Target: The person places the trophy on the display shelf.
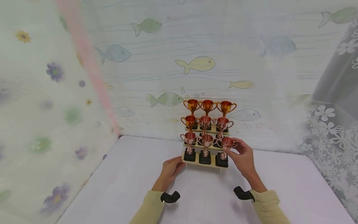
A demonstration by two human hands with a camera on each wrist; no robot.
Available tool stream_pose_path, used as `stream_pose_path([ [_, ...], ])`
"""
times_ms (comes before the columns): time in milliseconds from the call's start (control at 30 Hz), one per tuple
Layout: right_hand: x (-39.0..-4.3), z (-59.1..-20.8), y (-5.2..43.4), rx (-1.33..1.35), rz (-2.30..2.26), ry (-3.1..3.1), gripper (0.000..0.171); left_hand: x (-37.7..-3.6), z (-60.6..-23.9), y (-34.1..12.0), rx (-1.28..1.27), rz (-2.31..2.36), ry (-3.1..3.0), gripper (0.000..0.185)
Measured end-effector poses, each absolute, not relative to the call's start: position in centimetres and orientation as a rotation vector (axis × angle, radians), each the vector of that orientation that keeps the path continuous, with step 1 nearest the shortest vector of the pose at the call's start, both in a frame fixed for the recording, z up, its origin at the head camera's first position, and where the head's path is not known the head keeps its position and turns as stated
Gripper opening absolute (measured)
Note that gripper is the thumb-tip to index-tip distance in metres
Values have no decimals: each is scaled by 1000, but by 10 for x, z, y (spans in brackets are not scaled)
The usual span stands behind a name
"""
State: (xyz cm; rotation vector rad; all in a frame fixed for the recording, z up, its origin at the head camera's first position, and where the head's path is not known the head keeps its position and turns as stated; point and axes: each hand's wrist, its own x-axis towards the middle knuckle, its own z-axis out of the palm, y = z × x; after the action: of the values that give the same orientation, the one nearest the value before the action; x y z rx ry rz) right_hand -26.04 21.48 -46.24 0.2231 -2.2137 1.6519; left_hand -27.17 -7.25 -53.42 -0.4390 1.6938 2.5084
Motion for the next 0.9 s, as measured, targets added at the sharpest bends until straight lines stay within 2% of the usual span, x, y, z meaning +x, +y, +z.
stream_pose_path([
  [600, -266, -469, 208, 159, 1696, -2163, 46, -271, -535, -67, -422, 2514, 1694, 38],
  [733, -263, -469, 207, 160, 1721, -2163, 50, -271, -535, -68, -433, 2508, 1701, 36],
  [900, -253, -472, 215, 162, 1551, -2344, 53, -270, -532, -77, -331, 2377, 1944, 36],
])
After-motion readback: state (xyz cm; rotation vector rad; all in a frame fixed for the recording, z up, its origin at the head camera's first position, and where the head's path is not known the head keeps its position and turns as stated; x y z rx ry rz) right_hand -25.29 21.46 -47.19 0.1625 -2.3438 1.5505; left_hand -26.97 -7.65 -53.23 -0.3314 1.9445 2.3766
